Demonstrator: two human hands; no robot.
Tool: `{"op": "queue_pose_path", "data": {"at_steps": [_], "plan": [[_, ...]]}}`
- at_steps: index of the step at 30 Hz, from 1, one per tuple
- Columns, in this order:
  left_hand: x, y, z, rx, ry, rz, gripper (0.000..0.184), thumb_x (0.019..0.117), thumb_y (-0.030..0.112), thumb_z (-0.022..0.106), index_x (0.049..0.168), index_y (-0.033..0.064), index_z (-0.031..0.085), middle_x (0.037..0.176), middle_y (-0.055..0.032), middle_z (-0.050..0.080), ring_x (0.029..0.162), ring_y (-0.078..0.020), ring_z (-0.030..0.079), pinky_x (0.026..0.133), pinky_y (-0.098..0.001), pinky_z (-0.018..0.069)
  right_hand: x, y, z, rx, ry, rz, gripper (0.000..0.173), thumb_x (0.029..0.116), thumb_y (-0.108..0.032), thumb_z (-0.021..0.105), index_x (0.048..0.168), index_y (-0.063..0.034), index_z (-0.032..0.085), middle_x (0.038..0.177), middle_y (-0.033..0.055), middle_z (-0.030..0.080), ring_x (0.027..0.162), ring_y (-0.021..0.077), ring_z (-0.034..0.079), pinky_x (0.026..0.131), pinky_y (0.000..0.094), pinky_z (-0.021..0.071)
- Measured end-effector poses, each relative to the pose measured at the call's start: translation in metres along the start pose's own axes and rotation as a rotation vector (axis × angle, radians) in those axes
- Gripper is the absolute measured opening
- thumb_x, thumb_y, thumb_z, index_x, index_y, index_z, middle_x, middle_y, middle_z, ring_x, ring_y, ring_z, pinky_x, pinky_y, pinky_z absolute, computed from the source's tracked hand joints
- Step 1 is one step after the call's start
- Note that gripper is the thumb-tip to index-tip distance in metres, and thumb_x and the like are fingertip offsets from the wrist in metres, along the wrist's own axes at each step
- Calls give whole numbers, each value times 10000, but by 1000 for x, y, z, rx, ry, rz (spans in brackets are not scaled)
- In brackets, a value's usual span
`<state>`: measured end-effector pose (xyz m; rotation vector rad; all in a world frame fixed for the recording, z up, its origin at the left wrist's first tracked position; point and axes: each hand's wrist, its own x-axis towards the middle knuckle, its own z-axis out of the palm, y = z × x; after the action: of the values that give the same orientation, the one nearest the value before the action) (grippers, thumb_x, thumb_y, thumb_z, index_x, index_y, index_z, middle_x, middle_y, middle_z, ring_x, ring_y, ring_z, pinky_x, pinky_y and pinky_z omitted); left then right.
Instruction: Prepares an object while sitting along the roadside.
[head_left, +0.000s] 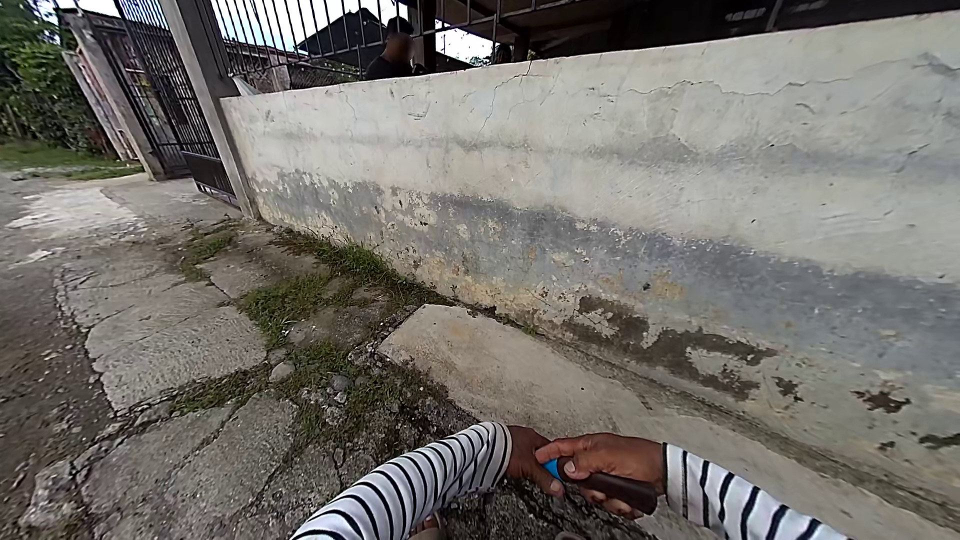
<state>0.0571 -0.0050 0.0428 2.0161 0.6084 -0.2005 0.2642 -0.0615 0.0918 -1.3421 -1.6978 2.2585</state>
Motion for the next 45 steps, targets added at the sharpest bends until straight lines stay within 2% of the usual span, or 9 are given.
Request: {"op": "queue_pose_path", "data": {"at_steps": [11, 45], "plan": [[0, -1, 0, -4, -5, 6, 429, 986, 205, 730, 1277, -91, 620, 1169, -261, 682, 1085, -307, 659, 1017, -527, 487, 0, -1, 0, -4, -7, -2, 487, 1028, -240, 433, 1513, -201, 425, 703, -11, 521, 468, 68, 475, 436, 211, 423], [-2, 1, 0, -17, 3, -3, 431, 984, 212, 733, 1270, -92, 623, 1170, -265, 679, 1086, -316, 655, 1017, -533, 483, -1, -4, 3, 0, 2, 9, 489, 1025, -226, 432, 1512, -194, 427, 690, -13, 515, 467, 65, 470, 441, 213, 422]]}}
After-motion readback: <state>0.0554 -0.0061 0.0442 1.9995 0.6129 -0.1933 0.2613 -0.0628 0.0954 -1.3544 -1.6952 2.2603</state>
